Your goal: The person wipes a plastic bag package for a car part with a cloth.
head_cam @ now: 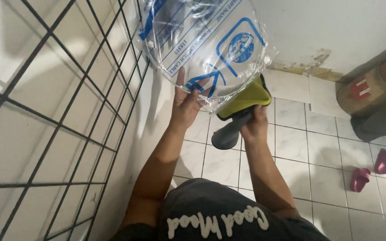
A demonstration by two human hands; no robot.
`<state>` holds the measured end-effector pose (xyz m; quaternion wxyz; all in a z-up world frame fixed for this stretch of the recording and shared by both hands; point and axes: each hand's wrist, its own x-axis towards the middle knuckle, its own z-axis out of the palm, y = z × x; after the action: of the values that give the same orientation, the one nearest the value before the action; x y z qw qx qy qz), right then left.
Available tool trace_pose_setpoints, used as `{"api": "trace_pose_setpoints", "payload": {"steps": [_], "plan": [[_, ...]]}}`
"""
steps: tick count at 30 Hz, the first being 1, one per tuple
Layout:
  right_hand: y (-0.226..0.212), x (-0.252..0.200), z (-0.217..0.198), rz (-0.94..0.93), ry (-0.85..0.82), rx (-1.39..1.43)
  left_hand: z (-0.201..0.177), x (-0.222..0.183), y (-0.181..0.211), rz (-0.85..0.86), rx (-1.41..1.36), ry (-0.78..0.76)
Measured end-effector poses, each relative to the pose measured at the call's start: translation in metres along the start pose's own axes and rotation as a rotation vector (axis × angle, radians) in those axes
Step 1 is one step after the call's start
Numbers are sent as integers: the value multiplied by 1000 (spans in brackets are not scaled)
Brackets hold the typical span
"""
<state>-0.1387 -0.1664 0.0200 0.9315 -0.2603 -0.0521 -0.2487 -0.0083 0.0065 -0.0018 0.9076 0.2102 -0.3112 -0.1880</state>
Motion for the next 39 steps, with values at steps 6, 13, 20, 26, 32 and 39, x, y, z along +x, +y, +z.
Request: {"api": "trace_pose_setpoints", "payload": {"steps": [6, 13, 20, 26, 32, 39], "plan": [[32, 3, -25, 6, 142, -240, 1, -6, -13, -32, 14, -20], [7, 30, -24, -230, 217, -392, -7, -20, -7, -99, 7, -41], [-10, 45, -25, -333, 245, -361, -15, -24, -7, -95, 44, -98], [-47, 60, -39, -430, 237, -391, -8, -26, -3, -75, 108, -87], [-63, 41, -26, -400, 220, -217, 5, -22, 2, -41, 118, -51], [-5, -12, -57, -77, 100, -4, 4, -11, -2, -8, 72, -11]]}}
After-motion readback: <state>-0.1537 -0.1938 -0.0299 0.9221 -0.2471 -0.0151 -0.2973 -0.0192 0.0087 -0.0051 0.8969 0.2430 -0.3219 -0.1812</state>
